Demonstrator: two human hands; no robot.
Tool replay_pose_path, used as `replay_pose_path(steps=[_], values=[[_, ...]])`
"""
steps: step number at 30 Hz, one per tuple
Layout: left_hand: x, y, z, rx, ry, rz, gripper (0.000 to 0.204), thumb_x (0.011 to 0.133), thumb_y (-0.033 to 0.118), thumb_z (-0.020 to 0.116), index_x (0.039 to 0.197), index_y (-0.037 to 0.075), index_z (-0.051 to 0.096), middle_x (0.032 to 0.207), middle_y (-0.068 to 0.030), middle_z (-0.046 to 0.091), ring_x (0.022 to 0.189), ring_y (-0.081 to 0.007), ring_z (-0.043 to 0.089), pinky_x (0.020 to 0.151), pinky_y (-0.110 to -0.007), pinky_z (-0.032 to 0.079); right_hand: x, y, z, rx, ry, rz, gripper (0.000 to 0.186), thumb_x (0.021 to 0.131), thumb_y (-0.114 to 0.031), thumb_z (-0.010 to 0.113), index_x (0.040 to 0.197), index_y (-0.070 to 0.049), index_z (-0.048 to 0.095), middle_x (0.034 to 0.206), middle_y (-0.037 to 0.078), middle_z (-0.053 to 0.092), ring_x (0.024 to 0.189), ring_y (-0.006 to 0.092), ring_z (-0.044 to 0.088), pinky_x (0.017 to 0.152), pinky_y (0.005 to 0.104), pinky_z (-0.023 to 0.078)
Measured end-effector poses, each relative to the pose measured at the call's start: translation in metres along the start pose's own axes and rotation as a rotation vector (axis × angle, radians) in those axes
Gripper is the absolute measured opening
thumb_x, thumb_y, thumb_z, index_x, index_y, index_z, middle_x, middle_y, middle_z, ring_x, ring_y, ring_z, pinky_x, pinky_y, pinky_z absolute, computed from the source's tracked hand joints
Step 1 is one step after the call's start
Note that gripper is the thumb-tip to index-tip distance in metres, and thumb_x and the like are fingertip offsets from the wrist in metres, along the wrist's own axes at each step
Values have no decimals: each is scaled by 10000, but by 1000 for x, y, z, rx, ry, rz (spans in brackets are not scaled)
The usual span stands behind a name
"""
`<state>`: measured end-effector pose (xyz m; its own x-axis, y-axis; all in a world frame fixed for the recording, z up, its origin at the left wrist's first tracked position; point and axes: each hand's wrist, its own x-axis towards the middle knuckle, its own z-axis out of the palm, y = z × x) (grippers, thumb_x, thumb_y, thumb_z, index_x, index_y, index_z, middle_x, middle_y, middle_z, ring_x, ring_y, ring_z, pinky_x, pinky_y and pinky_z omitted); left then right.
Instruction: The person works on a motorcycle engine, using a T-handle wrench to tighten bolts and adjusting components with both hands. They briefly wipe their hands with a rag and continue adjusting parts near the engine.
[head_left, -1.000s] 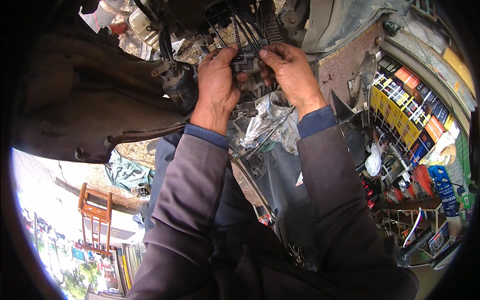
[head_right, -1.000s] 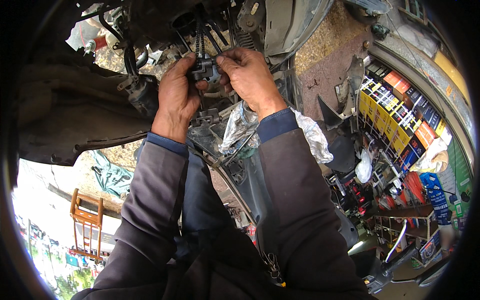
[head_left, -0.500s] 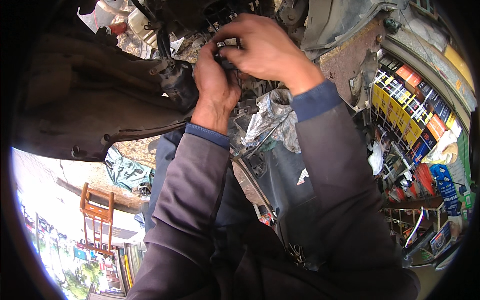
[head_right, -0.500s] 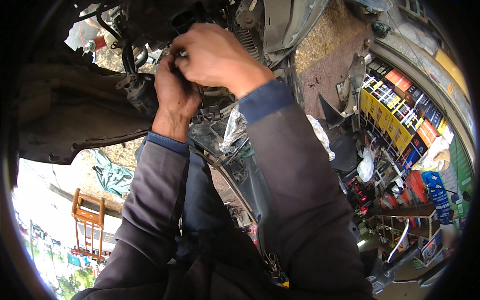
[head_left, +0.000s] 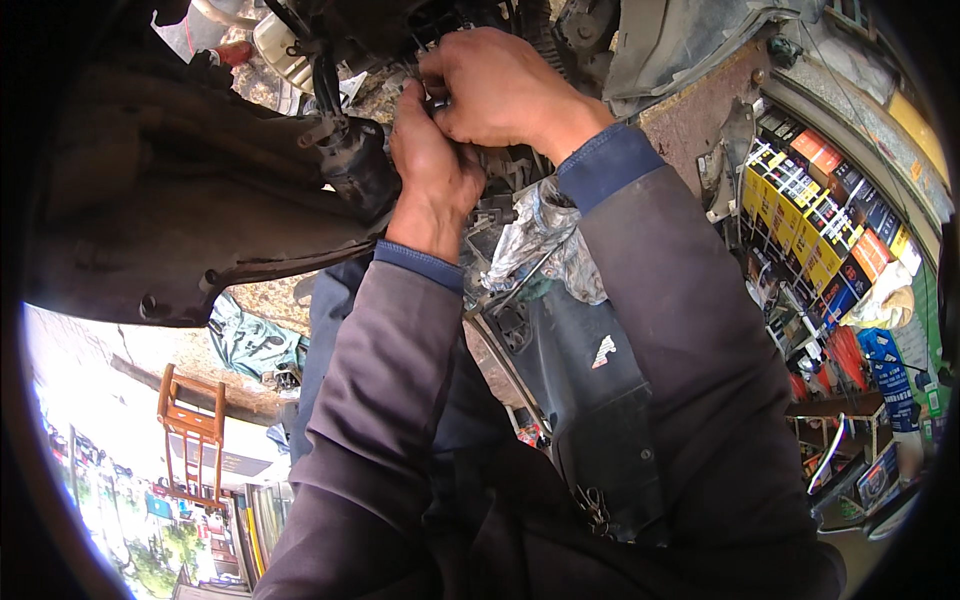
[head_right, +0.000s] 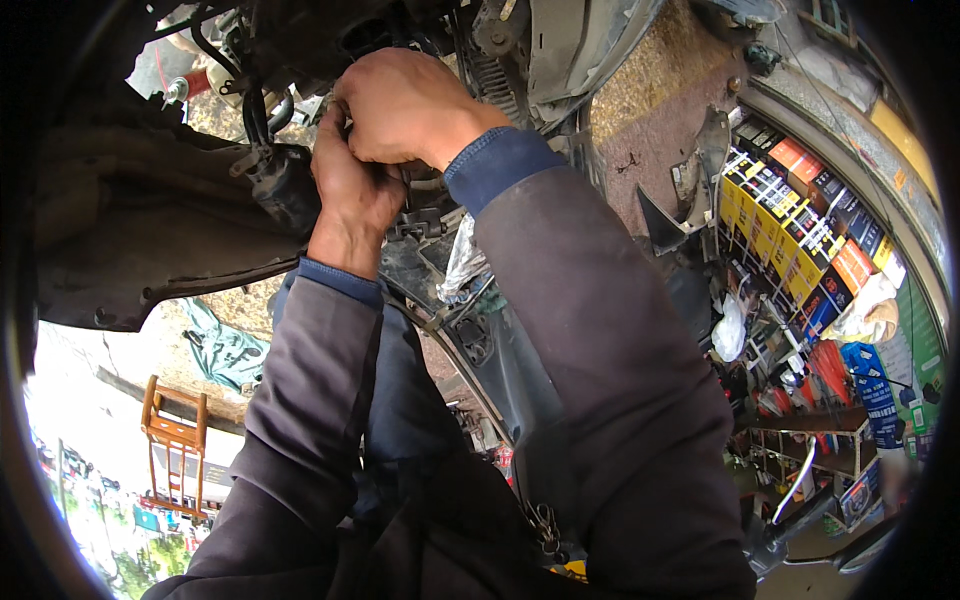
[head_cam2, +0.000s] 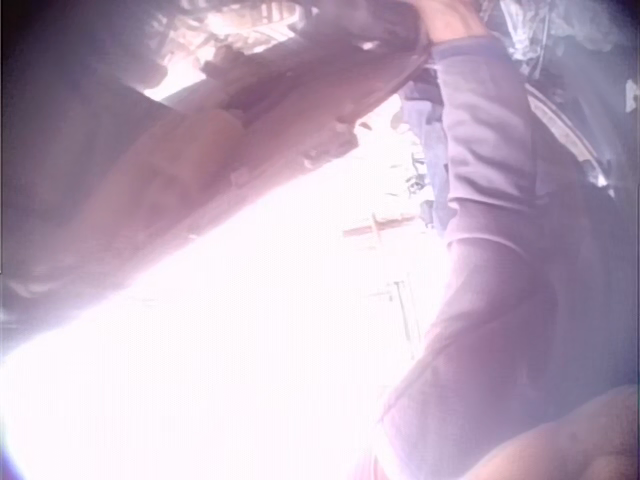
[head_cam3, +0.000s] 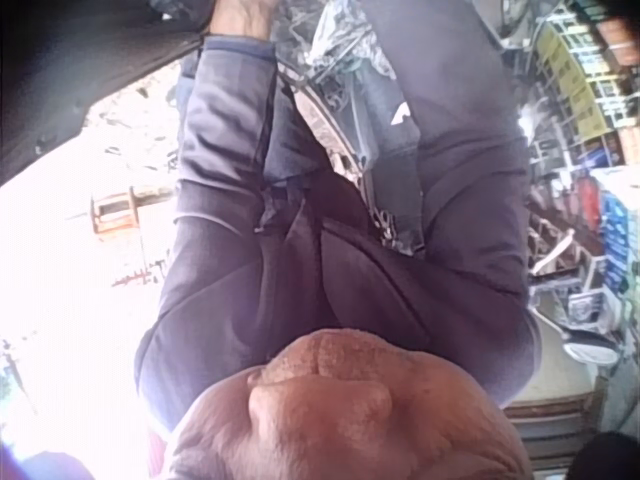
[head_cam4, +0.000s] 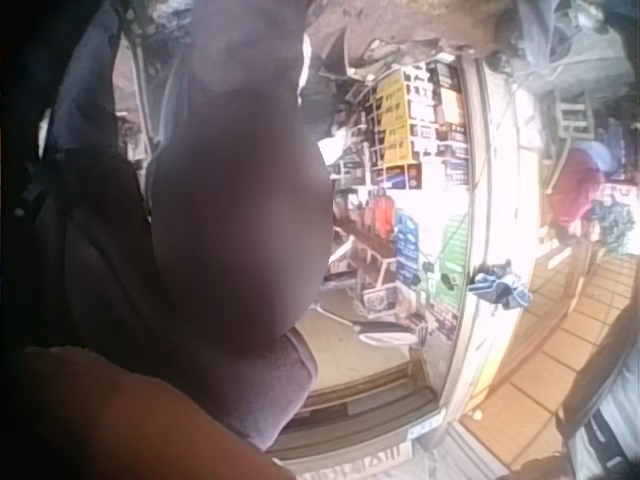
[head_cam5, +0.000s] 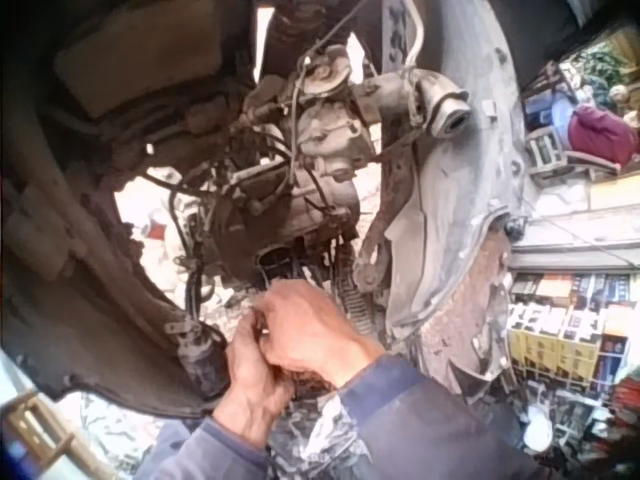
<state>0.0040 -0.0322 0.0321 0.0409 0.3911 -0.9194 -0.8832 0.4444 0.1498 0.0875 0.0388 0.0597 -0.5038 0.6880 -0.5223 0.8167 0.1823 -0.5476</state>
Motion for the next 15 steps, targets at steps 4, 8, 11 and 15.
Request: replay_pose_path(steps=[4,8,11,15], values=[[0,-1,0,0,-17,9,434,1000,408,356,1210,58,505,1163,-85,607,1051,-207,607,902,-351,514,2,-1,0,-16,-98,17,223,661,-150,642,845,-32,687,853,176,662,881,374,629,762,454,513],[4,0,1,31,-56,-26,483,987,467,354,1190,58,513,1149,-83,611,1053,-207,606,908,-359,507,0,-3,0,-19,-29,21,192,658,-124,630,812,-22,682,828,194,662,855,381,636,750,458,514],[3,-1,2,15,-84,11,529,979,495,350,1181,35,517,1141,-85,613,1050,-208,605,908,-355,501,1,-1,-2,-35,-78,30,191,659,-117,629,817,-24,681,815,196,660,847,383,637,749,459,512],[0,-1,4,16,-74,-82,542,977,507,343,1175,36,524,1133,-78,614,1040,-203,606,889,-347,503,3,0,-3,-31,-37,79,195,664,-118,630,827,-25,682,817,195,662,846,382,637,746,458,511]])
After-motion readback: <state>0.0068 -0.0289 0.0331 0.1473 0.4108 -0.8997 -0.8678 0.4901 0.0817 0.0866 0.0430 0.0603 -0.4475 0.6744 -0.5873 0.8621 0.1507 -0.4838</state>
